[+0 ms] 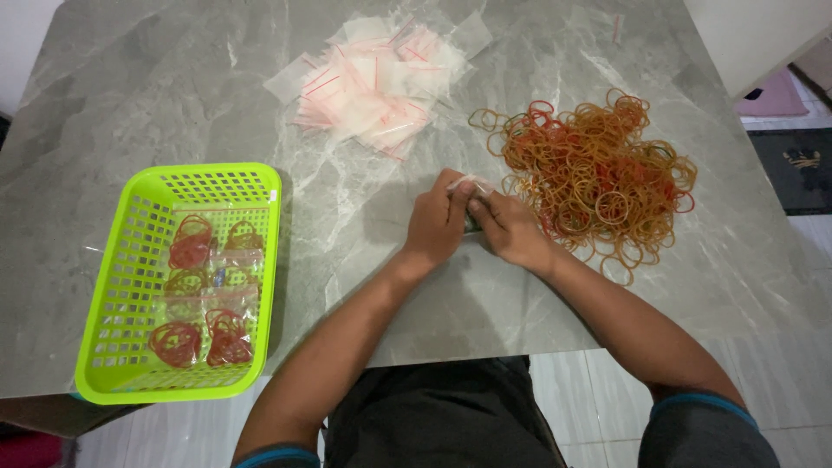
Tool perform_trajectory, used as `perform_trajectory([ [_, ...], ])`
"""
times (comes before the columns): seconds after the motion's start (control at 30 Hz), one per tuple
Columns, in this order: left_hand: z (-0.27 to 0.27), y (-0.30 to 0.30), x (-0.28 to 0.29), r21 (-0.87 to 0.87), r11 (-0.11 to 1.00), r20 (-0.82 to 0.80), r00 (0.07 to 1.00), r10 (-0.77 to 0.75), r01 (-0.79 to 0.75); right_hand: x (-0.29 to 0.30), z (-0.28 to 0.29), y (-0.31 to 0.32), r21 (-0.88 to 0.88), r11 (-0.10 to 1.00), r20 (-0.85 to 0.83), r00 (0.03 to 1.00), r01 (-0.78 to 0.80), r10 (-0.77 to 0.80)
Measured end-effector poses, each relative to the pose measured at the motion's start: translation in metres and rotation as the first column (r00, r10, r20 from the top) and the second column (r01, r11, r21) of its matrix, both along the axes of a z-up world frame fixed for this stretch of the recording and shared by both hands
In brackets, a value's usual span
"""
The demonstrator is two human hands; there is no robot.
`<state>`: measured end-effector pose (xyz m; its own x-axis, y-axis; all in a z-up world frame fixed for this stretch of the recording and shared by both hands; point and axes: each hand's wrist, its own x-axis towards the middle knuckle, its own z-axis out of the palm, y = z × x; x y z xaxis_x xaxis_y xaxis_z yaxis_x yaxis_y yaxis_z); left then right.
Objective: The person is sorting rubber bands into small plastic bags and placing the filled bags into a green basket.
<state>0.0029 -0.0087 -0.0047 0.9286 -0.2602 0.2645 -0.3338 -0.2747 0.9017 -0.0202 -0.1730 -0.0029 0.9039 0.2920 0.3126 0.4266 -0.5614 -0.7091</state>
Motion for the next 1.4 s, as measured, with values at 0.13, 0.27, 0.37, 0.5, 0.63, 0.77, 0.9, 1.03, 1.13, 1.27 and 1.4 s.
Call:
perform_trajectory([
  [0.13,-0.003,0.003,0.003,-0.03,0.999,-0.028,1.0,-0.013,0.013,0.003,-0.004,-0.003,0.018,1.0,-0.003,1.0,0.007,-0.007],
  [0.27,-0.002,0.006,0.004,-0.123,0.992,-0.041,0.998,-0.037,0.032,0.003,0.013,0.002,0.307,0.951,-0.125,0.992,0.028,0.011],
  [0.37,0.003,0.006,0.002,-0.13,0.99,-0.037,0.998,-0.057,0.052,0.015,0.001,-0.005,0.432,0.899,-0.153,0.988,0.076,-0.01],
  [0.5,0.0,0.006,0.004,-0.166,0.983,-0.041,0.995,-0.092,0.084,0.024,-0.009,-0.015,0.468,0.878,-0.116,0.992,0.105,-0.057],
  [0.63,0.005,0.006,0.003,-0.172,0.982,-0.031,0.996,-0.081,0.074,0.025,-0.012,-0.013,0.517,0.845,-0.134,0.988,0.134,-0.074],
  [0.77,0.004,0.007,0.007,-0.177,0.982,-0.006,0.998,-0.064,0.062,0.027,-0.016,-0.017,0.526,0.833,-0.177,0.98,0.172,-0.09],
  [0.9,-0.009,0.006,0.015,-0.187,0.981,0.02,0.999,-0.049,0.052,0.024,-0.009,-0.015,0.522,0.831,-0.184,0.977,0.191,-0.109],
  [1.03,-0.009,0.008,0.015,-0.187,0.979,0.043,0.996,-0.075,0.082,0.028,-0.016,-0.022,0.535,0.831,-0.141,0.986,0.149,-0.086],
  [1.13,-0.005,0.008,0.013,-0.2,0.975,0.036,0.995,-0.091,0.096,0.023,-0.008,-0.021,0.509,0.851,-0.149,0.987,0.132,-0.063],
  [1.27,0.0,0.009,0.011,-0.203,0.973,0.03,0.994,-0.101,0.106,0.025,-0.015,-0.025,0.493,0.862,-0.149,0.988,0.116,-0.048],
  [1.4,0.003,0.009,0.014,-0.205,0.972,0.009,0.993,-0.117,0.117,0.034,-0.029,-0.029,0.529,0.834,-0.173,0.982,0.158,-0.076],
])
